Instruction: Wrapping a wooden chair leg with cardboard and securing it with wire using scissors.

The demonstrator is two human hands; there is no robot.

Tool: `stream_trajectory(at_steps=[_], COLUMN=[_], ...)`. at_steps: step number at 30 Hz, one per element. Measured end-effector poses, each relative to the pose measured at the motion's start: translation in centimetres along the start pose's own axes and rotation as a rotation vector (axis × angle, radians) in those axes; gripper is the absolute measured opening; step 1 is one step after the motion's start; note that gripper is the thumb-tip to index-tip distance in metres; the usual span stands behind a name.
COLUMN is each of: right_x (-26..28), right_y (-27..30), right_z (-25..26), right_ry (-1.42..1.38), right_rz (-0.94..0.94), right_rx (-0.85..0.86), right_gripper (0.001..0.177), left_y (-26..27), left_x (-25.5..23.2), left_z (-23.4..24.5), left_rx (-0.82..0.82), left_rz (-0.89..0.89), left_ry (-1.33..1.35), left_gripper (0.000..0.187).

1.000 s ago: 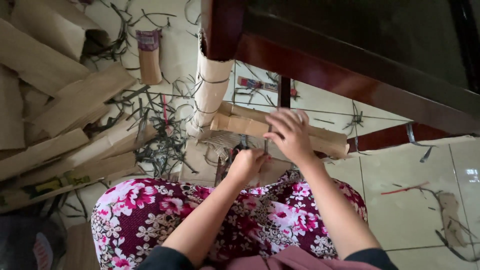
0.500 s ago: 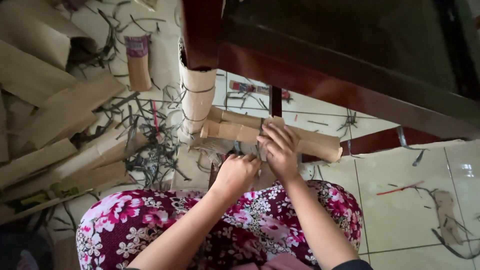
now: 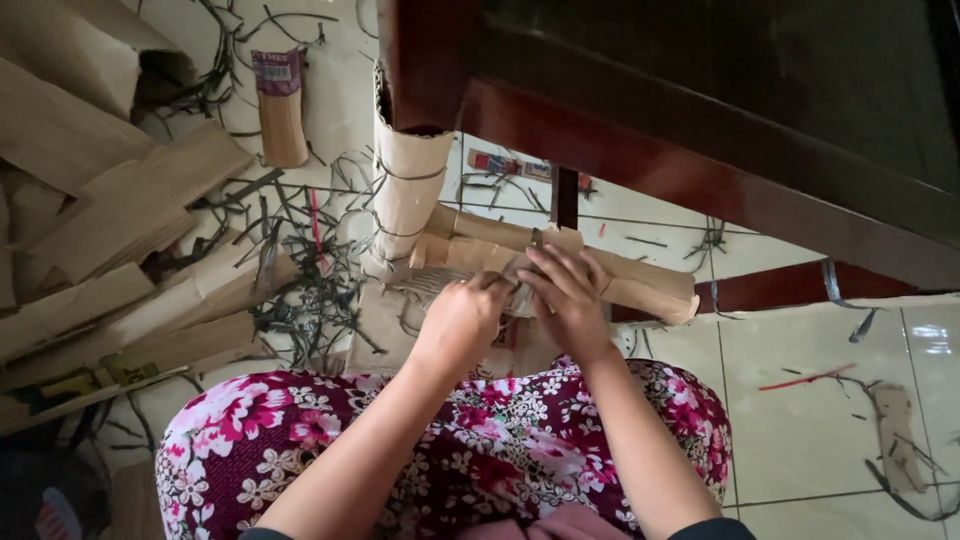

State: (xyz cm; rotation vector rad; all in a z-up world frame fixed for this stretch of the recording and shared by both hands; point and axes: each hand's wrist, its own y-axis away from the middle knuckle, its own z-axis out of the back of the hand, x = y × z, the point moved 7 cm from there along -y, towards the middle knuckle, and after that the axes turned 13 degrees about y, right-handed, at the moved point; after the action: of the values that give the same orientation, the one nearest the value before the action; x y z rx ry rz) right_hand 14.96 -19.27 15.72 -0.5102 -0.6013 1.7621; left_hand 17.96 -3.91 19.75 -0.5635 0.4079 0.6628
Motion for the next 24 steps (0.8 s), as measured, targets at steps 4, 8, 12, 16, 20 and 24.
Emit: stream_trajectory(at_steps=[4,8,12,16,20,24], right_x=[-0.1,-0.1,-0.9,-2.4,-1.7,-0.4], right_y=[-0.5,-1.0,0.6,2.8,1.7,-0.9], right_z=[1.5,2.8,3.7,2.7,2.7,4.1], right_ry=[-0.083,-0.116,-0.269,-0.334,-0.366,-0.281], right_rz=[-0.055,-0.084,-0.066,-0.024,0.066,0.124], right_rx=[-0.094,-0.220,-0.280,-0.266,-0.217,-0.130], right_gripper=[0.024,0.009,0.012,0.012,0.011,0.010], left_y=[-0.7,-1.7,-2.3,-2.9,-3.0,-3.2], left_x=[-2.0,-1.0,0.2,0.1,-0.2,1.2], left_z=[3.1,1.7,-1.1,-1.5,0.1,-2.2], left_rx=[-0.051,-0.163,-0.222,-0.224,-0.151,-0.062], left_rz=[-0.041,0.024,0.153,0.213,0.289,0.321], left_ry=[0.168,0.565,0.675,0.733,0.825,0.792], left_gripper=[0.023,0.028,0.027,0.044,0.084,0.088])
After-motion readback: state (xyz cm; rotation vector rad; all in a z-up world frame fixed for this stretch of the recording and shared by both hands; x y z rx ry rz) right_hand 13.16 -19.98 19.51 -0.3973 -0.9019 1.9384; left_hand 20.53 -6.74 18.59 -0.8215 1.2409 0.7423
